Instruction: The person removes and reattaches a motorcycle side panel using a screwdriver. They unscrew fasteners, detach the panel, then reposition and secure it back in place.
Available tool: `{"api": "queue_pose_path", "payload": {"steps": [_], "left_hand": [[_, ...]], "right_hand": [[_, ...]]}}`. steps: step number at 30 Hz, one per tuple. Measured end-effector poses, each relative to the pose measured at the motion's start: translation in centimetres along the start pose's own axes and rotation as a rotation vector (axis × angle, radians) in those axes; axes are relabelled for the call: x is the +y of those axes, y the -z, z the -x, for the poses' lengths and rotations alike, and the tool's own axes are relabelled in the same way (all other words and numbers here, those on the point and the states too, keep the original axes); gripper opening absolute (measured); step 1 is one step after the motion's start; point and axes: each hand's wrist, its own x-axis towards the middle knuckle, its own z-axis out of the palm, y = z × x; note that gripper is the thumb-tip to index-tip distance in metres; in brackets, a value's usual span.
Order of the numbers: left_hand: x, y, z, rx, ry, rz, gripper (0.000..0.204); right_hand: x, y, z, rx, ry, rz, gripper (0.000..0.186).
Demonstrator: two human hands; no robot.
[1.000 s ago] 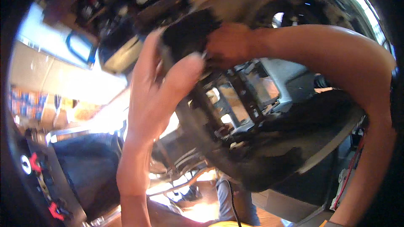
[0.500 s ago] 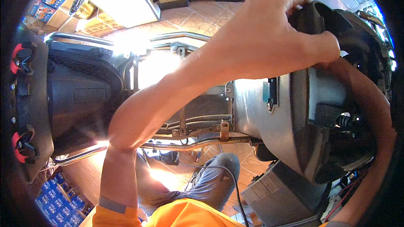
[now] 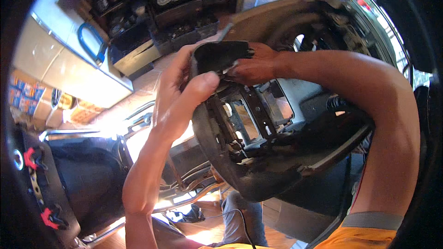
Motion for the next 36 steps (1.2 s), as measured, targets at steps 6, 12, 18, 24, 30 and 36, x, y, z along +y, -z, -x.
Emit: {"api": "queue_pose_path", "payload": {"steps": [6,12,18,24,30,36], "left_hand": [[-0.4,0.1,-0.5,0.07,0.04,-0.017,0.067],[-0.9,0.5,0.0,0.09,-0.04,0.128,0.076],[-1.5,0.5,-0.2,0.121,-0.053,0.039,0.087],[-5.7,3.1,1.6,0.249,-0.035,-0.039,0.08],[-15.3,3.7,1.7,0.264,0.338,0.121,0.069],[-19.4,4.5,2.0,0.323,0.472,0.283,0.06]], "right_hand": [[-0.8,1.5,-0.3,-0.146,-0.059,-0.025,0.025],[-2.0,3.1,-0.5,-0.107,-0.102,0.003,0.026],[-1.5,2.8,-1.2,-0.133,-0.133,-0.058,0.036],[-1.4,2.7,-1.8,-0.106,-0.184,-0.134,0.032],[-1.7,3.0,-1.3,-0.058,-0.134,-0.076,0.03],[-1.6,2.7,-1.2,-0.042,-0.096,-0.065,0.027]]}}
